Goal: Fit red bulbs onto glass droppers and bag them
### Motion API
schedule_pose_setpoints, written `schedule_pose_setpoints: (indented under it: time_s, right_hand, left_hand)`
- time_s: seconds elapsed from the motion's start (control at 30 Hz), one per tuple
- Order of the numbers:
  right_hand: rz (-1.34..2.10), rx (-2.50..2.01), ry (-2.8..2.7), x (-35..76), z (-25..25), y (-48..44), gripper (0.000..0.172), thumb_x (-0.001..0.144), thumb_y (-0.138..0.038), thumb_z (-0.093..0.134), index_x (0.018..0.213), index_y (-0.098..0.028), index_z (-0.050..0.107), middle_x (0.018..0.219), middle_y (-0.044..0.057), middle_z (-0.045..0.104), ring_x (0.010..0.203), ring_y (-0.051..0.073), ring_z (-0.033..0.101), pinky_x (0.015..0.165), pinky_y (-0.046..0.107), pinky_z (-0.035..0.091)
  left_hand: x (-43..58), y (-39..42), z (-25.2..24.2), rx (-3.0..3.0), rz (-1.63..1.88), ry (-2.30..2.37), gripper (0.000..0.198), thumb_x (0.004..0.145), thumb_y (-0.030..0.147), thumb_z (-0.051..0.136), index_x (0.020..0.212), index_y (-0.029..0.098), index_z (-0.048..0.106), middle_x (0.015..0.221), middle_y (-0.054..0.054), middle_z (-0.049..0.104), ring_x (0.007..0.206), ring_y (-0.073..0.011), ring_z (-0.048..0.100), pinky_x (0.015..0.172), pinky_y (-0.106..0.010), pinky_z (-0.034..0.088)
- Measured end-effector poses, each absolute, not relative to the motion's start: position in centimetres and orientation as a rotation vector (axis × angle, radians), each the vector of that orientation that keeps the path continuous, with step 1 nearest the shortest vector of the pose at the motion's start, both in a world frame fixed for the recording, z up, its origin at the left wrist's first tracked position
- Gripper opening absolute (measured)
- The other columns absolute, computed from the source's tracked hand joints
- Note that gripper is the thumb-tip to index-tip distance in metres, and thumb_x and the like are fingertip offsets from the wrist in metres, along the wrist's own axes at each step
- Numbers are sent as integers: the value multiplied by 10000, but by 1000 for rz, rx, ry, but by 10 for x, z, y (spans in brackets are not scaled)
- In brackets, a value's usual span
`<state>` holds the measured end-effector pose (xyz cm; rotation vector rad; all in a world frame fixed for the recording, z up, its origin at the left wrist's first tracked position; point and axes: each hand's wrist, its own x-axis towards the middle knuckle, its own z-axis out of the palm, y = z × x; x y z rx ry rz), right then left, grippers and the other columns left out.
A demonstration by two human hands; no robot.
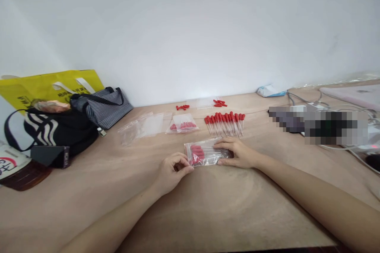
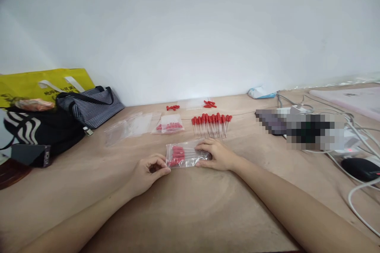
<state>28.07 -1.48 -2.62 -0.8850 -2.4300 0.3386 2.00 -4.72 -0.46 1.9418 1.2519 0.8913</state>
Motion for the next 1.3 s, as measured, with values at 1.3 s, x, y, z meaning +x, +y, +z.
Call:
schedule_pose_setpoints:
  time_s: [1.3]
  right_hand:
    - [501,-814,-2453,275,-25,-22,568,744,-460,558,1233,-192,447,1243,119,453,1135,228,428,936,394,365]
  left_hand:
    - [7,4,34,1702,199,1078,309,604,399,665,669,176,462,581,64,477,528,-85,431,477,-176,321]
